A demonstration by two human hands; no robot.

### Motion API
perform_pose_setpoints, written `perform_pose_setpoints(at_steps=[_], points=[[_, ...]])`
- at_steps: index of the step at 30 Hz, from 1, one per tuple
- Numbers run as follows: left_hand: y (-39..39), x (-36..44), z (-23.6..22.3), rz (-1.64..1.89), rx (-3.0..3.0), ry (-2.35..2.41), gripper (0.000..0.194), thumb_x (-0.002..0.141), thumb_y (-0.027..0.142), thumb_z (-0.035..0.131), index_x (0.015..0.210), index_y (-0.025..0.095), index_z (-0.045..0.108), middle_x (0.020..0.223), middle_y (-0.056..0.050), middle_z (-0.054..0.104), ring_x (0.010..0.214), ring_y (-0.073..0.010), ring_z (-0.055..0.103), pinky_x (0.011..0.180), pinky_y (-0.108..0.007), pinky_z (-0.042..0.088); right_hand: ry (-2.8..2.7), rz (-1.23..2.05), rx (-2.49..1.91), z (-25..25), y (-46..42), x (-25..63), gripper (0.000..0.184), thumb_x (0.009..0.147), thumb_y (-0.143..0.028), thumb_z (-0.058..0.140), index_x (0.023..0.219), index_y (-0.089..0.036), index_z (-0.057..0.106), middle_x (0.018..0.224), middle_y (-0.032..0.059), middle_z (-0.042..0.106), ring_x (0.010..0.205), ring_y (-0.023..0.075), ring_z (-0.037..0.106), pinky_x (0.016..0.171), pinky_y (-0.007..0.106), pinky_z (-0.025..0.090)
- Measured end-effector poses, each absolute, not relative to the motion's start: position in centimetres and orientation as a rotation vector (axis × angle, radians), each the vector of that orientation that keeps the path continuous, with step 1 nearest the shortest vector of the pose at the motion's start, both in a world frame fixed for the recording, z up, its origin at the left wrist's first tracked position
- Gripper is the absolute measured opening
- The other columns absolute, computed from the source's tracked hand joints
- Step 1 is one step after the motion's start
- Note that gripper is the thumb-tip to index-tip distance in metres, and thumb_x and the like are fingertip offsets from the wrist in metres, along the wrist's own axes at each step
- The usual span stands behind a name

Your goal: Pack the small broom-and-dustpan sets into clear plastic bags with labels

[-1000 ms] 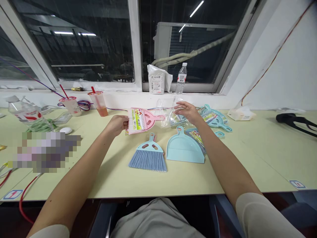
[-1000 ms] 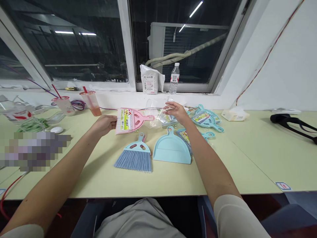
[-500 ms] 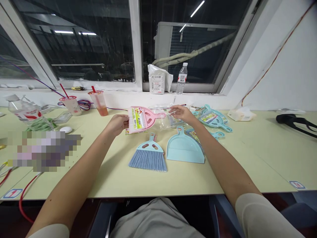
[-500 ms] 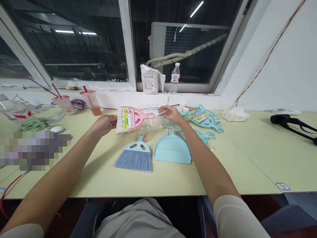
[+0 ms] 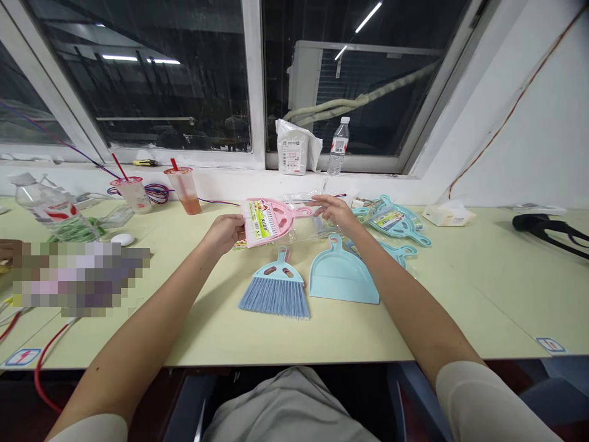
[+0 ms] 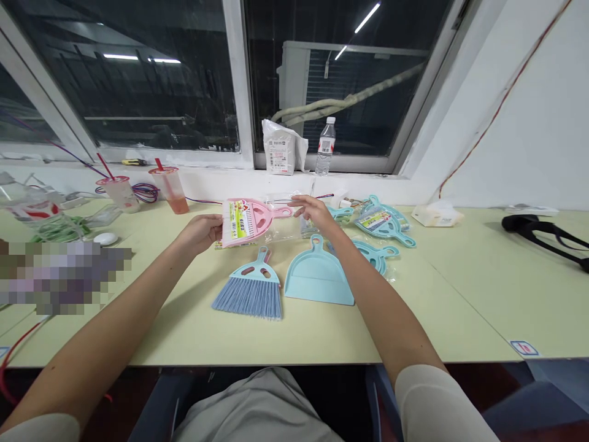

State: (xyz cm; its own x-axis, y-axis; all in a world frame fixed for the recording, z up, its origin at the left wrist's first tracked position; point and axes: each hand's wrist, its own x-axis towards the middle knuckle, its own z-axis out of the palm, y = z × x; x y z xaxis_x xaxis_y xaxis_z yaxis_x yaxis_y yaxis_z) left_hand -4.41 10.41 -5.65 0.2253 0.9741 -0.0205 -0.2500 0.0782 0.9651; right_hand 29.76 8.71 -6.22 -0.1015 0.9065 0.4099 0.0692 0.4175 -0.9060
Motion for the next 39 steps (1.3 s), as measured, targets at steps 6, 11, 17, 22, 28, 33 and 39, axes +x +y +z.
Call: perform_pose_setpoints(at_steps=[6,11,17,22,28,33,39], points=[[9.8,-3.9,-5.5,1.113,1.033,0.863,0.022,0.08,-0.001,0.056,0.097,0.002,0.071,0.093,-0.022,0.076,0.086,-0.0287,0.076,0.079,-0.043,0.064,-1.38,1.106,-0.895,-5.4,7.6,29.1,0.062,0.055,-0.01,0.052,0.113,-0.023,0.07,0.122,0.0055,0.072,0.085,0.0216,0.075,0.07,0.03,0.055],[10.0,-3.7,-6.2,1.061,1.034,0.794,0.021,0.082,0.001,0.057,0.098,0.003,0.071,0.102,-0.022,0.076,0.094,-0.029,0.076,0.086,-0.042,0.064,-1.237,1.274,-0.865,-4.6,6.6,28.1,0.039,0.074,-0.017,0.059,0.112,-0.021,0.067,0.102,0.0061,0.073,0.082,0.0255,0.077,0.075,0.04,0.061],[10.0,-3.5,-6.8,1.006,1.055,0.735,0.02,0.085,0.006,0.061,0.102,0.006,0.072,0.105,-0.021,0.075,0.094,-0.0261,0.074,0.085,-0.038,0.063,-1.219,1.23,-0.903,-4.6,6.7,27.2,0.017,0.083,-0.019,0.066,0.1,-0.019,0.071,0.106,0.0096,0.075,0.086,0.0234,0.073,0.082,0.047,0.064],[9.2,-3.0,-6.5,0.976,1.098,0.7,0.018,0.089,0.016,0.065,0.103,0.01,0.073,0.111,-0.02,0.074,0.093,-0.0236,0.072,0.08,-0.034,0.06,-1.159,1.156,-0.927,-5.1,7.3,27.1,0.006,0.084,-0.021,0.07,0.087,-0.018,0.074,0.101,0.0103,0.076,0.087,0.022,0.068,0.083,0.047,0.065],[8.1,-2.1,-5.8,0.977,0.989,0.697,0.02,0.093,0.013,0.054,0.103,0.009,0.071,0.104,-0.019,0.075,0.088,-0.0244,0.073,0.079,-0.038,0.062,-1.124,1.153,-0.956,-5.5,7.7,26.9,0.005,0.083,-0.018,0.072,0.087,-0.017,0.074,0.093,0.0093,0.075,0.086,0.0218,0.068,0.084,0.05,0.065],[8.2,-1.7,-6.2,1.026,0.938,0.783,0.023,0.088,0.005,0.054,0.102,0.004,0.071,0.097,-0.019,0.076,0.084,-0.0241,0.074,0.075,-0.035,0.062,-1.159,1.181,-1.005,-5.1,7.3,26.8,0.012,0.085,-0.022,0.068,0.096,-0.019,0.074,0.091,0.0084,0.075,0.079,0.0219,0.07,0.076,0.045,0.066],[8.5,-1.6,-6.8,1.132,0.899,0.858,0.015,0.083,0.001,0.061,0.096,0.006,0.065,0.09,-0.016,0.075,0.074,-0.0191,0.073,0.063,-0.027,0.059,-1.211,1.209,-1.04,-4.6,6.9,27.8,0.028,0.076,-0.007,0.066,0.101,-0.019,0.071,0.095,0.0085,0.078,0.078,0.0173,0.07,0.08,0.04,0.064]])
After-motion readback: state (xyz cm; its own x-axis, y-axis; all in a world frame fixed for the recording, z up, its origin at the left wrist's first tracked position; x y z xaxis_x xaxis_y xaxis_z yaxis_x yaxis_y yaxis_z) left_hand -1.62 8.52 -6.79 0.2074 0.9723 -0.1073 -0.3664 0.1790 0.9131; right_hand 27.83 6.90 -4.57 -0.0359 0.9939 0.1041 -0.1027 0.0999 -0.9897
